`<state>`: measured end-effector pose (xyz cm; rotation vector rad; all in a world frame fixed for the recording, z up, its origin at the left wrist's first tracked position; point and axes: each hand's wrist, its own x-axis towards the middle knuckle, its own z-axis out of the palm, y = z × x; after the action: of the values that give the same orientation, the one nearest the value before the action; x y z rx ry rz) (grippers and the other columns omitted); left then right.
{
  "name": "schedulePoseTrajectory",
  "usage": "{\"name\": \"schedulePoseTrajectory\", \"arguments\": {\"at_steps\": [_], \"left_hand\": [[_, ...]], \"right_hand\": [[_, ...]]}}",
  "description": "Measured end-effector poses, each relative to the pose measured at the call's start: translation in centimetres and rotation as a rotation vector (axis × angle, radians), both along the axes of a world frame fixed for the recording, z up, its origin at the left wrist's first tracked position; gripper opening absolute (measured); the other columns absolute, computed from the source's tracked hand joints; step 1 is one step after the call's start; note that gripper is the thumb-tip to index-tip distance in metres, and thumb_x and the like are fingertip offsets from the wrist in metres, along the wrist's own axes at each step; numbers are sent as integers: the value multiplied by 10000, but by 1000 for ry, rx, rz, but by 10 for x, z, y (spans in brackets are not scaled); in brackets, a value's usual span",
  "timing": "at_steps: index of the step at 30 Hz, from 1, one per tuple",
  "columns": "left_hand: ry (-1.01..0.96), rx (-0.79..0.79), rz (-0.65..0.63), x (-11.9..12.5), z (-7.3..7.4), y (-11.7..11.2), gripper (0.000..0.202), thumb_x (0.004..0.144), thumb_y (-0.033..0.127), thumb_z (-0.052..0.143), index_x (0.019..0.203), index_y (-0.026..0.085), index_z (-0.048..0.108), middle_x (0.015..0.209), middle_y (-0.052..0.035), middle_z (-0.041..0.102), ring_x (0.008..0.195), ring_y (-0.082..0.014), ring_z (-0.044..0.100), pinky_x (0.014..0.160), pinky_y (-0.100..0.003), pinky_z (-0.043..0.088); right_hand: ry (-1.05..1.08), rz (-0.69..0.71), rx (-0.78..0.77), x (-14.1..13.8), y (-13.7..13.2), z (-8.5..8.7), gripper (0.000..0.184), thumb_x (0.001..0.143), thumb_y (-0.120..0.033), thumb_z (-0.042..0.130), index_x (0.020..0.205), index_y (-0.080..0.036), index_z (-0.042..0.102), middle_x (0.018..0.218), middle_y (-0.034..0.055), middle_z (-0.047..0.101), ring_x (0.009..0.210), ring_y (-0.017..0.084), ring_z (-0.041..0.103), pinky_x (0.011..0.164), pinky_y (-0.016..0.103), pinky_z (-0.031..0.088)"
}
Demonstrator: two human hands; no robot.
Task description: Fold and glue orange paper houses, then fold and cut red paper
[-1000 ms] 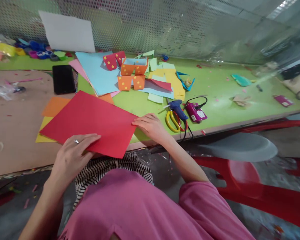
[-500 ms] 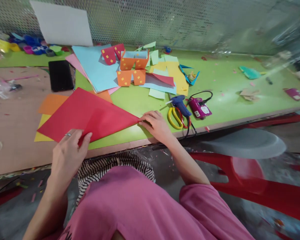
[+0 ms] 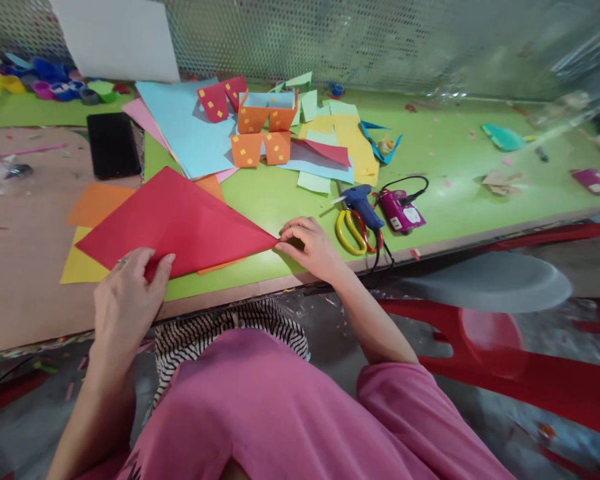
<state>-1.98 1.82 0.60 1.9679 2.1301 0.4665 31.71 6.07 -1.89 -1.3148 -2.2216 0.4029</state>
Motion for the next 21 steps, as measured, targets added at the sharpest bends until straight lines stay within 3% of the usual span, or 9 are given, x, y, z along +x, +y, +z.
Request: {"name": "schedulePoseTrajectory", "arguments": {"at_steps": [3,8,13,21], "left_hand": [[0,-27,40,3,-1,8,282,996,459,577,1048,194,655,957,-80,724,852,-217,628,713,-292,365],[97,-121,92,8,3,17,363,1015,508,552,1157,191,657,924,-100,727,791,-235,632,674,-300,339],[137,-158,106,12,5,20,378,1009,559,519,1113,218,645,878,-89,707,771,-250,634,663,-310,340],[-180,-158,3,-15,-1,10,426,829,659,562,903,240,600,871,-43,678,865,-242,644,820,-358,482]], "right_hand": [[7,-20,-15,-2,-2,1,288,1020,-495,591,917,-231,641,1054,76,689,1004,242,612,943,412,472],[6,-54,-49,-5,-4,3,275,1015,-476,576,889,-236,618,1062,82,673,1024,249,600,963,428,465],[-3,-65,-87,-7,-5,7,208,978,-396,586,845,-237,569,1067,87,665,1020,257,591,973,450,459],[13,-90,-74,-4,-5,9,150,969,-333,547,850,-244,531,1078,101,661,1040,265,605,947,454,469]]}}
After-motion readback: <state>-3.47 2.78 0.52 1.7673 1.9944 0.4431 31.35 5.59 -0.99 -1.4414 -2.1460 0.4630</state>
